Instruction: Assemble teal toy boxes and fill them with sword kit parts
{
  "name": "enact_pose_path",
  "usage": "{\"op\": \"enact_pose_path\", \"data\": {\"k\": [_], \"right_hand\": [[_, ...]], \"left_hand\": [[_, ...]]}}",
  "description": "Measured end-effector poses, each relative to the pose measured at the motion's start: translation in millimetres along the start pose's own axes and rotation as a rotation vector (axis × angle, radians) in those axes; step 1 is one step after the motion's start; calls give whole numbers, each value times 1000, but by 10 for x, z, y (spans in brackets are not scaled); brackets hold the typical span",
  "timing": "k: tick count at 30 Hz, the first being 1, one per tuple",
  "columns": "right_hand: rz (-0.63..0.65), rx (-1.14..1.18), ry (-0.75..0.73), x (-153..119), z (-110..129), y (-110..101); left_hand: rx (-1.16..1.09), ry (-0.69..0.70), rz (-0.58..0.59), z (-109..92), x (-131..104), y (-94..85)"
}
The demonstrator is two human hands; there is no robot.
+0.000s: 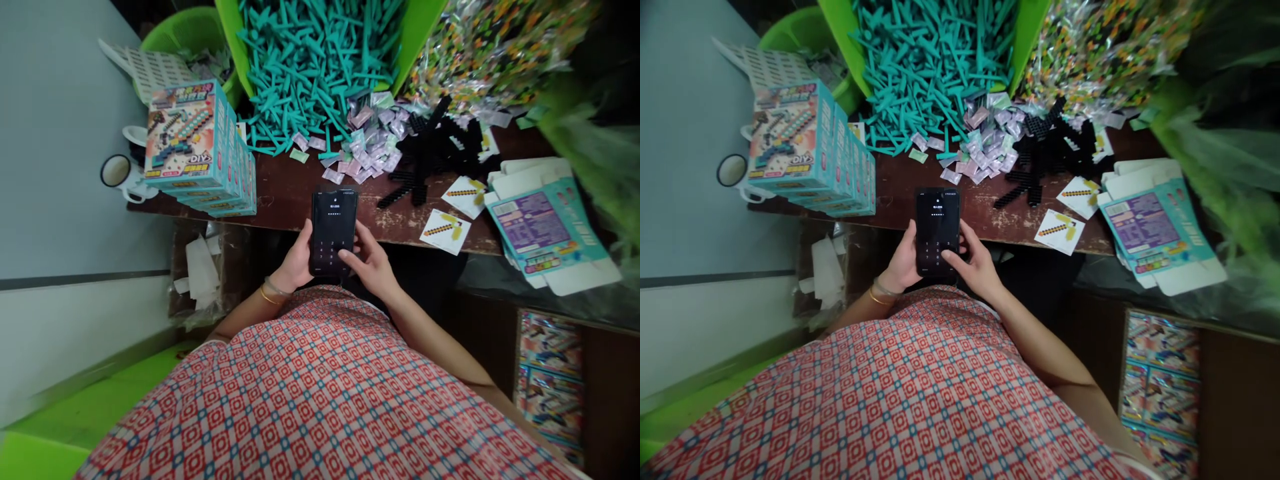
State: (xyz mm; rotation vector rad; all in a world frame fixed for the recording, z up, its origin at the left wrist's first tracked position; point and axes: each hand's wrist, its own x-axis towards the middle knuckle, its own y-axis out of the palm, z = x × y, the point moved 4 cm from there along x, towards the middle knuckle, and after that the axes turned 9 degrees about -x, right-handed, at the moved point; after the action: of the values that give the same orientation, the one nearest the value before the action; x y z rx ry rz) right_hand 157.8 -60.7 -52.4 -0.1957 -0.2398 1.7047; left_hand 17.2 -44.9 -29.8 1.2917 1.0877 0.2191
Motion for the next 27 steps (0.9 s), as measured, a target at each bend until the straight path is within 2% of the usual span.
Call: {"op": "enact_pose_path", "data": {"k": [5,10,17,27], "right_hand": [[-51,102,30,26,-58,-214],[-126,77,59,-18,-128,-354],[-163,-19,45,-55,-131,-393],[-171,-77,17,-129,-182,-423]], "left_hand": [[-9,-25,-5,-8,-17,-16],[-13,-129,35,10,-30,7],[58,-145,55,3,-8,-29],[87,-121,-1,9,-24,-28]]}}
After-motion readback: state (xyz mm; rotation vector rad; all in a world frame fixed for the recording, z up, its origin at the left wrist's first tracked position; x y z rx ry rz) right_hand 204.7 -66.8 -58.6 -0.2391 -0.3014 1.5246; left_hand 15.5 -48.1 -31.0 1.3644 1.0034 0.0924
